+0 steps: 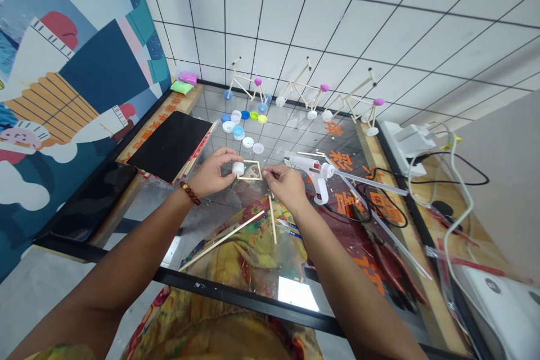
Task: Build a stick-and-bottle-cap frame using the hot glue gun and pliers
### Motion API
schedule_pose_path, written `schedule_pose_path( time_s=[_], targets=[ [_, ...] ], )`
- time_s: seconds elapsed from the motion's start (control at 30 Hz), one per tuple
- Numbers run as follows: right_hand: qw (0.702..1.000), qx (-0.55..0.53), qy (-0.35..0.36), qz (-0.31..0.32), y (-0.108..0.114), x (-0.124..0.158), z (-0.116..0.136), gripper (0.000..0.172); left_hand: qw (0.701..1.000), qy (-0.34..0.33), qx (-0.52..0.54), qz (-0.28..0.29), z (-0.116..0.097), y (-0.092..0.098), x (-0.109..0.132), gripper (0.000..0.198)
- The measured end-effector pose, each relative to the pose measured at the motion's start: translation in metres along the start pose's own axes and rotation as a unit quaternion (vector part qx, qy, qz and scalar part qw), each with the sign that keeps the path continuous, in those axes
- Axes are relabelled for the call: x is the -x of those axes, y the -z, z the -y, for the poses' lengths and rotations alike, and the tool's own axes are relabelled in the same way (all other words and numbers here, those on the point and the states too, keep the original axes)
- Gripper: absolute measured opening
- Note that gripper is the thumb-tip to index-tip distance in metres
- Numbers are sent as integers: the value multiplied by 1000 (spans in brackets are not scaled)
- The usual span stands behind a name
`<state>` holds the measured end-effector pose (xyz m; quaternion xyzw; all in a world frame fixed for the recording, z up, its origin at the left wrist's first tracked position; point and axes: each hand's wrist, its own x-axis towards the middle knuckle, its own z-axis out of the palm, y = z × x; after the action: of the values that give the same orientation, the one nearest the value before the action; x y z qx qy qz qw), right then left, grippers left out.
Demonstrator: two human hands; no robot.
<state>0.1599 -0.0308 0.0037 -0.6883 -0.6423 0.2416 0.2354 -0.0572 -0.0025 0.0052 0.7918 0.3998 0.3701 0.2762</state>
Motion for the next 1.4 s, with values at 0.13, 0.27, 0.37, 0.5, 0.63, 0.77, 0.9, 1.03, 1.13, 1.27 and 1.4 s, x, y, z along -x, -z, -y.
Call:
schedule_pose_path(
  time_s=[0.13,0.27,0.37,0.5,0.63,0.77,0.9,1.03,1.13,1.27,1.4],
  targets=[
    [1000,-2,11,-1,0,0,0,24,1000,-6,-1,10,1,-1,0,30],
    [1000,-2,24,0,0,0,0,25,1000,-17,3,8,1,-1,0,29],
    [1000,-3,31,2,0,0,0,25,1000,-18,7,5,2,-2,0,28],
    [999,-10,34,1,0,0,0,25,1000,-24,14,0,4,-2,0,27],
    [999,-24,30,-1,-1,0,-1,24,999,-18,27,1,4,-1,0,26],
    [999,-39,19,-3,-1,0,-2,23,999,-11,41,-4,3,-1,0,25],
    [999,-36,9,-2,-2,-1,-4,23,999,-15,35,-1,2,0,0,24],
    [999,-37,5,-3,-2,-1,-4,24,999,-19,27,-5,3,-1,0,25],
    [999,-30,14,0,-2,-1,-4,25,1000,-15,25,-6,3,-1,0,27],
    [999,-19,29,2,-1,-1,-4,26,1000,-10,29,-2,2,-1,0,25],
    [999,-12,39,-1,-1,0,-4,26,999,-1,33,-1,1,-1,0,25]
  ],
)
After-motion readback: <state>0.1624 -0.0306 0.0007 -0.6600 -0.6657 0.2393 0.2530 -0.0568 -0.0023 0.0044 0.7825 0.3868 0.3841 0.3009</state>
